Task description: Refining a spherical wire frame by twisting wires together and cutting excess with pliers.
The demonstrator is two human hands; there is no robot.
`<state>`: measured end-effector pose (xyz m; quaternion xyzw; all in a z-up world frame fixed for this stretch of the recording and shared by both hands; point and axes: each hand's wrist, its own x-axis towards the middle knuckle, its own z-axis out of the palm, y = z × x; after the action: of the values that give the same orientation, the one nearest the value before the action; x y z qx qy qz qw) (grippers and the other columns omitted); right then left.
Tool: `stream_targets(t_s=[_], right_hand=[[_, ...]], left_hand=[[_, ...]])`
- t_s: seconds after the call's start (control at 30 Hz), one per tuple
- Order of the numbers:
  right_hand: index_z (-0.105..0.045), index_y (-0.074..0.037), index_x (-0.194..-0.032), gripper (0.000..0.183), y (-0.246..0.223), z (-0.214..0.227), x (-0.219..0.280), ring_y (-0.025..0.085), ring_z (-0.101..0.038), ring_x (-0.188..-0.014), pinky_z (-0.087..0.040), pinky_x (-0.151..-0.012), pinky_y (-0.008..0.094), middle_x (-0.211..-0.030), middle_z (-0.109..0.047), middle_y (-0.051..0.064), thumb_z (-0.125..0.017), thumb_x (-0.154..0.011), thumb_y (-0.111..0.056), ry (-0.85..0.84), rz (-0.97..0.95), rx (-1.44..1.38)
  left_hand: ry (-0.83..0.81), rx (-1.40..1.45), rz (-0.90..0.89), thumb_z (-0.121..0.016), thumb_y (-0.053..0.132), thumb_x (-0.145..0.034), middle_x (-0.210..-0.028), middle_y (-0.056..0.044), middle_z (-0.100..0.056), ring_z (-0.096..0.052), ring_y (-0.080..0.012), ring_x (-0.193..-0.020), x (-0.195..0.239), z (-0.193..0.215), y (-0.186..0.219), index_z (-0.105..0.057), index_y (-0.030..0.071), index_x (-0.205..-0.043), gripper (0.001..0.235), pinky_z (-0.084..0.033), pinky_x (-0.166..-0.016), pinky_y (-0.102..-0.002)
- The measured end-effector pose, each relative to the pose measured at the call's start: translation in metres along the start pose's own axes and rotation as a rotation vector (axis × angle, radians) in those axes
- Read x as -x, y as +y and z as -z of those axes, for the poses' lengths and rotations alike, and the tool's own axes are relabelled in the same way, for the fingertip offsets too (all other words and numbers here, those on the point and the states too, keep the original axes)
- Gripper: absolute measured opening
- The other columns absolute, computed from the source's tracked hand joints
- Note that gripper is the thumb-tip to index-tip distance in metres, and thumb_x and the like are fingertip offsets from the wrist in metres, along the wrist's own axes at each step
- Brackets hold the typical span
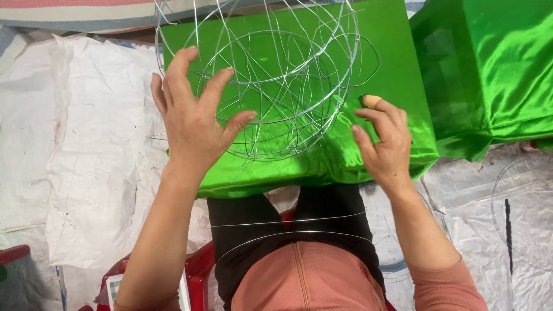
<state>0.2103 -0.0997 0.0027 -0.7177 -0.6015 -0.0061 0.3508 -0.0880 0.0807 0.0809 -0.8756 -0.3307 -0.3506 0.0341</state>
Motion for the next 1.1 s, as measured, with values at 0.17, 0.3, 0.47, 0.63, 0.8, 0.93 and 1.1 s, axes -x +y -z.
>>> stream_targets(t_s=[0.17, 0.3, 0.47, 0.63, 0.8, 0.93, 1.1], right_hand=[[-0.071, -0.006, -0.117, 0.021, -0.06, -0.005, -0.02, 0.031, -0.056, -0.117, -0.048, -0.096, 0.044, -0.136, -0.06, 0.017, -0.074, -0.098, -0.012, 0.11, 0.074, -0.174], [-0.07, -0.008, -0.119, 0.021, -0.08, -0.012, -0.041, 0.03, -0.05, -0.117, -0.046, -0.095, 0.044, -0.142, -0.054, 0.016, -0.073, -0.099, -0.013, 0.182, 0.096, -0.198], [-0.068, -0.011, -0.127, 0.036, -0.067, -0.018, -0.064, 0.029, -0.047, -0.115, -0.045, -0.093, 0.041, -0.149, -0.045, 0.016, -0.082, -0.095, -0.01, 0.161, 0.114, -0.086], [-0.054, -0.018, -0.146, 0.069, -0.052, 0.0, -0.073, 0.04, -0.04, -0.13, -0.044, -0.111, 0.061, -0.162, -0.017, 0.02, -0.091, -0.092, -0.038, -0.094, 0.144, -0.074], [-0.054, -0.022, -0.151, 0.081, -0.045, 0.013, -0.082, 0.041, -0.038, -0.136, -0.043, -0.113, 0.061, -0.168, -0.01, 0.017, -0.095, -0.085, -0.047, -0.166, 0.19, -0.087], [-0.062, -0.024, -0.146, 0.073, -0.043, 0.024, -0.084, 0.044, -0.038, -0.138, -0.043, -0.11, 0.064, -0.169, -0.008, 0.018, -0.099, -0.084, -0.037, -0.176, 0.166, -0.029], [-0.056, -0.021, -0.145, 0.067, -0.04, 0.017, -0.078, 0.043, -0.039, -0.134, -0.044, -0.108, 0.064, -0.165, -0.015, 0.021, -0.092, -0.089, -0.025, -0.199, 0.105, -0.065]], left_hand=[[0.036, 0.174, -0.014, -0.082, 0.028, -0.093, -0.139, -0.025, -0.04, -0.048, -0.0427, -0.129, -0.004, -0.004, 0.005, -0.074, 0.007, -0.114, 0.031, -0.048, -0.108, -0.057], [0.045, 0.261, 0.036, -0.083, 0.013, -0.089, -0.144, -0.023, -0.038, -0.047, -0.0411, -0.128, 0.003, -0.007, 0.011, -0.077, 0.007, -0.118, 0.03, -0.05, -0.093, -0.047], [0.004, 0.311, 0.094, -0.079, 0.005, -0.092, -0.151, -0.023, -0.034, -0.047, -0.0392, -0.127, 0.007, -0.007, 0.008, -0.075, 0.006, -0.128, 0.036, -0.054, -0.079, -0.037], [-0.025, 0.31, 0.087, -0.08, 0.005, -0.093, -0.153, -0.025, -0.033, -0.049, -0.0406, -0.128, 0.008, -0.004, 0.006, -0.075, 0.005, -0.127, 0.035, -0.053, -0.081, -0.038], [0.021, 0.285, 0.102, -0.09, 0.017, -0.087, -0.151, -0.024, -0.037, -0.048, -0.0355, -0.12, -0.008, -0.002, 0.037, -0.078, 0.003, -0.119, 0.036, -0.052, -0.094, -0.043], [-0.022, 0.418, 0.017, -0.058, 0.012, -0.107, -0.138, -0.019, -0.057, -0.055, -0.0367, -0.115, -0.023, 0.014, 0.06, -0.067, 0.003, -0.131, 0.027, -0.051, -0.093, -0.048], [-0.069, 0.492, 0.017, -0.052, 0.002, -0.108, -0.133, -0.018, -0.066, -0.062, -0.0347, -0.124, -0.015, 0.017, 0.055, -0.059, 0.004, -0.14, 0.033, -0.053, -0.106, -0.046]])
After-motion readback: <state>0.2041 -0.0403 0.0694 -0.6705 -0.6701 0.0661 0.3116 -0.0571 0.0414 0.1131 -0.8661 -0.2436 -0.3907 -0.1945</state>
